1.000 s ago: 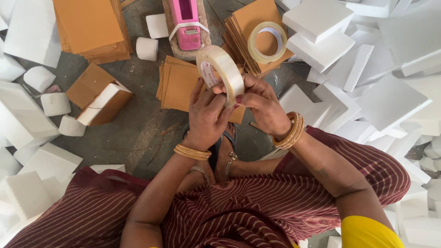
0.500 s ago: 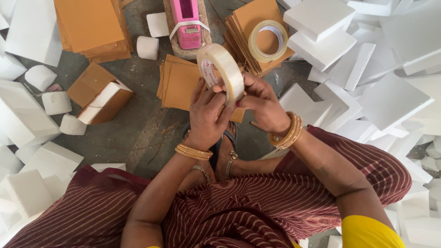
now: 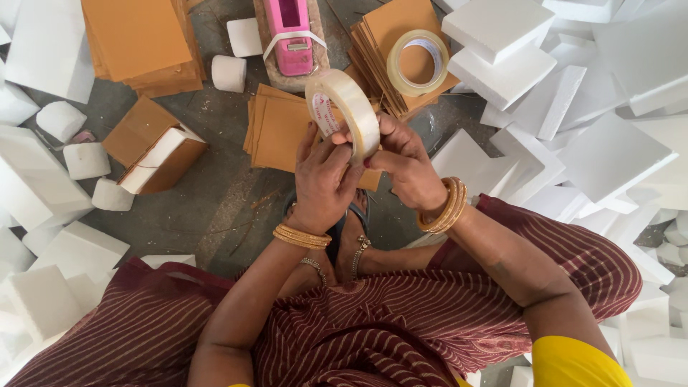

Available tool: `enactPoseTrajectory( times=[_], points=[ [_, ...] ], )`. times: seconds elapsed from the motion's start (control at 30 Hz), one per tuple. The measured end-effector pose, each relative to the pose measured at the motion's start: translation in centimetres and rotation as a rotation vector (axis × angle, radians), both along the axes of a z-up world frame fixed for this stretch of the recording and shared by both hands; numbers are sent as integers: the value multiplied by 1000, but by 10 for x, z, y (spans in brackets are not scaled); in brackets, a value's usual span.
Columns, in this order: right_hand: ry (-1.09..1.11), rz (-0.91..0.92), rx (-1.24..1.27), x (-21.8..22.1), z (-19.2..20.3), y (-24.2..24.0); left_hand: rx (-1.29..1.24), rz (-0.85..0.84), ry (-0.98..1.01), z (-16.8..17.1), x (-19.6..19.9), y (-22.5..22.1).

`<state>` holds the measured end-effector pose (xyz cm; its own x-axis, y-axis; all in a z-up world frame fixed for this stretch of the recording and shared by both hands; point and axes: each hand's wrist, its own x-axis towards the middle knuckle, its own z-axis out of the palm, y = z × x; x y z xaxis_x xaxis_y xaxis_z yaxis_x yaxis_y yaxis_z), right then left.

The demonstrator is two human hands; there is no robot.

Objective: The person handles a roll of adhesive tape, turning it over to find the edge and peeling back a strip by hand.

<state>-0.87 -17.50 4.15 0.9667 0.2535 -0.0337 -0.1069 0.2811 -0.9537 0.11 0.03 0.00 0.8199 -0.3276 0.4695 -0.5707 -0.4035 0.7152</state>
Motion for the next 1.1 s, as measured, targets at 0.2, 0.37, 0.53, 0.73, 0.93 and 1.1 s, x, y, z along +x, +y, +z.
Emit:
enactPoseTrajectory(
  times=[0.2,0.37,0.53,0.73,0.93,1.1],
  points=[
    [108,101,93,5,14,-6,-120,5,67,5,-1,0],
    [173,31,58,4,16,-3,-121,2,47,7,-4,-1],
    [139,-26,30,0,8,-5,-17,-14,-24,3,-4,-2],
    [38,-32,22,-4,-2,-3,-9,-14,-33,-2,-3,-1],
    [16,-22,13,-3,-2,1,-36,-1,-10,-1,-3,0],
    [98,59,33,4,13,-4,-138,22,46,3,-4,-1]
  ],
)
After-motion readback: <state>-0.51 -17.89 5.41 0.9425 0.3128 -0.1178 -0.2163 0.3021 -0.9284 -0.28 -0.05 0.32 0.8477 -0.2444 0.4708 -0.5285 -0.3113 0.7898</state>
